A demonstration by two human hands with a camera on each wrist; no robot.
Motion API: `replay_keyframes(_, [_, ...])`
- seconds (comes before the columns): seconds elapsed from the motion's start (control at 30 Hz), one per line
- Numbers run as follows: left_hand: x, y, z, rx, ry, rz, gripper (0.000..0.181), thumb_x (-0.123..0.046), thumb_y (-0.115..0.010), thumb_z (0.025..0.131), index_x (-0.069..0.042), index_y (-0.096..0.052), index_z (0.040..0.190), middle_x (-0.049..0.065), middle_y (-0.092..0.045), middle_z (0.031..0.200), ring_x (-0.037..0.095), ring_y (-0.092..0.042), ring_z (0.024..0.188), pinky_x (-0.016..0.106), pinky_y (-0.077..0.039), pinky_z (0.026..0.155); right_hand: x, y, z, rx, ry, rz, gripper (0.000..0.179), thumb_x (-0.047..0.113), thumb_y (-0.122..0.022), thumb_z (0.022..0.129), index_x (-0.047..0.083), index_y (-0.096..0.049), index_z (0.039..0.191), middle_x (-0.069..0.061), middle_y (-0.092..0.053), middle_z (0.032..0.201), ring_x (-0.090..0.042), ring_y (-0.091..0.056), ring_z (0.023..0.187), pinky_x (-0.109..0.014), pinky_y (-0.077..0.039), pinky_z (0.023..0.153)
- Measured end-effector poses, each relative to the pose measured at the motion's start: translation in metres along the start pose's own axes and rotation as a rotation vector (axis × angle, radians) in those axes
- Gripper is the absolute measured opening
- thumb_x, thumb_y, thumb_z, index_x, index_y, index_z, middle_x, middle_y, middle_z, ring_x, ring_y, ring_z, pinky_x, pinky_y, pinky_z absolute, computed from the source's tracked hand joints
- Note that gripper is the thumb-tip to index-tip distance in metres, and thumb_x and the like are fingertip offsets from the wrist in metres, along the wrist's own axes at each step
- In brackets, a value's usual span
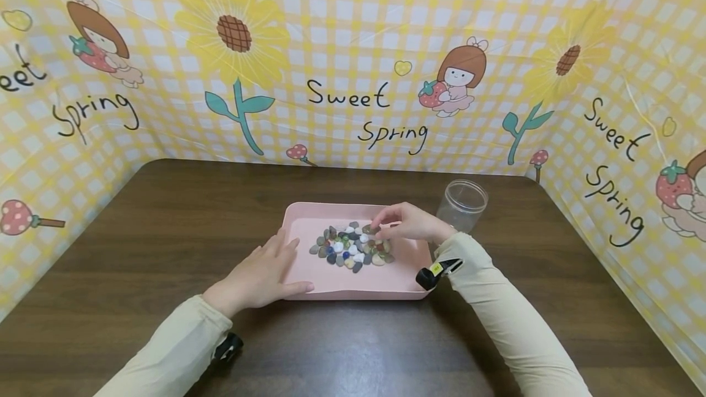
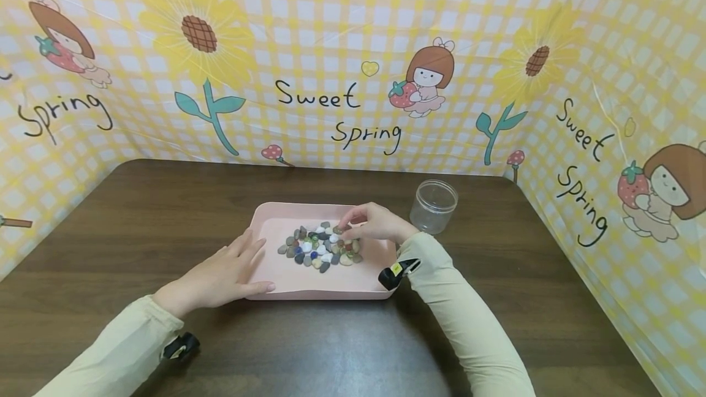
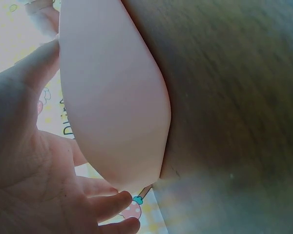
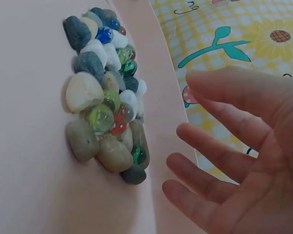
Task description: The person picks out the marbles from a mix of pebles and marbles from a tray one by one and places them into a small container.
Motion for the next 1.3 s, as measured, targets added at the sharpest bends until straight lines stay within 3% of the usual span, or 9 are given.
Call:
replay_keyframes(0.23, [0.001, -0.001, 0.000, 0.021, 0.025, -0.011, 0.089, -0.060, -0.058, 0.082, 0.003, -0.035, 0.141, 0.032, -0.016, 0.151, 0.046, -0.026, 0.137, 0.061, -0.028, 0.106, -0.012, -0.005, 0.004, 0.032, -0.050, -0.040, 0.017, 0.013, -0.074, 0.077, 0.011, -0.071, 0.094, -0.005, -0.053, 0.137, -0.024, -0.046, 0.130, -0.046, -0.031, 0.110])
replay_keyframes(0.4, [0.001, 0.000, 0.000, 0.023, 0.020, -0.009, 0.090, -0.061, -0.057, 0.081, 0.003, -0.035, 0.141, 0.032, -0.016, 0.151, 0.046, -0.026, 0.137, 0.062, -0.029, 0.106, -0.014, -0.007, 0.005, 0.056, -0.030, -0.032, 0.018, 0.009, -0.076, 0.075, 0.010, -0.073, 0.092, -0.006, -0.050, 0.140, -0.024, -0.043, 0.133, -0.043, -0.035, 0.109])
replay_keyframes(0.57, [0.000, 0.000, -0.001, 0.037, 0.028, -0.010, 0.092, -0.063, -0.056, 0.081, 0.003, -0.035, 0.141, 0.032, -0.016, 0.151, 0.046, -0.026, 0.137, 0.061, -0.028, 0.106, -0.015, -0.010, 0.002, 0.088, -0.039, -0.026, 0.017, 0.007, -0.077, 0.072, 0.009, -0.072, 0.089, -0.007, -0.045, 0.145, -0.025, -0.039, 0.135, -0.042, -0.029, 0.111])
replay_keyframes(0.77, [0.002, -0.002, 0.000, 0.046, 0.036, -0.016, 0.091, -0.062, -0.056, 0.082, 0.002, -0.033, 0.142, 0.031, -0.015, 0.152, 0.045, -0.025, 0.138, 0.061, -0.028, 0.107, -0.016, -0.013, 0.002, 0.107, -0.018, -0.051, 0.015, 0.006, -0.076, 0.072, 0.007, -0.071, 0.086, -0.011, -0.041, 0.147, -0.026, -0.035, 0.137, -0.033, -0.030, 0.101])
replay_keyframes(0.97, [0.003, -0.002, 0.001, 0.040, 0.034, -0.019, 0.090, -0.060, -0.057, 0.082, 0.003, -0.034, 0.142, 0.031, -0.014, 0.152, 0.045, -0.026, 0.138, 0.061, -0.029, 0.106, -0.016, -0.015, 0.003, 0.114, 0.007, -0.077, 0.014, 0.004, -0.076, 0.072, 0.007, -0.071, 0.084, -0.012, -0.041, 0.147, -0.026, -0.033, 0.139, -0.030, -0.029, 0.102])
replay_keyframes(1.13, [0.002, -0.003, 0.001, 0.036, 0.028, -0.019, 0.089, -0.060, -0.057, 0.082, 0.003, -0.035, 0.141, 0.032, -0.015, 0.151, 0.046, -0.027, 0.137, 0.061, -0.029, 0.106, -0.014, -0.015, 0.002, 0.109, 0.030, -0.099, 0.012, 0.001, -0.075, 0.072, 0.004, -0.071, 0.083, -0.015, -0.042, 0.145, -0.028, -0.036, 0.137, -0.025, -0.036, 0.089])
replay_keyframes(1.3, [0.002, -0.002, 0.001, 0.036, 0.036, -0.019, 0.089, -0.059, -0.058, 0.082, 0.003, -0.034, 0.142, 0.032, -0.016, 0.151, 0.045, -0.027, 0.137, 0.060, -0.029, 0.107, -0.010, -0.016, 0.002, 0.103, 0.047, -0.129, 0.010, 0.001, -0.075, 0.072, 0.002, -0.071, 0.081, -0.017, -0.043, 0.144, -0.023, -0.050, 0.118, -0.020, -0.040, 0.075])
Point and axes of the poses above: each hand's wrist, its own z-axis towards the middle knuckle, its own y-axis out of the back of the hand, x = y × z, the point moved 7 cm from there along z, towards the middle knuckle
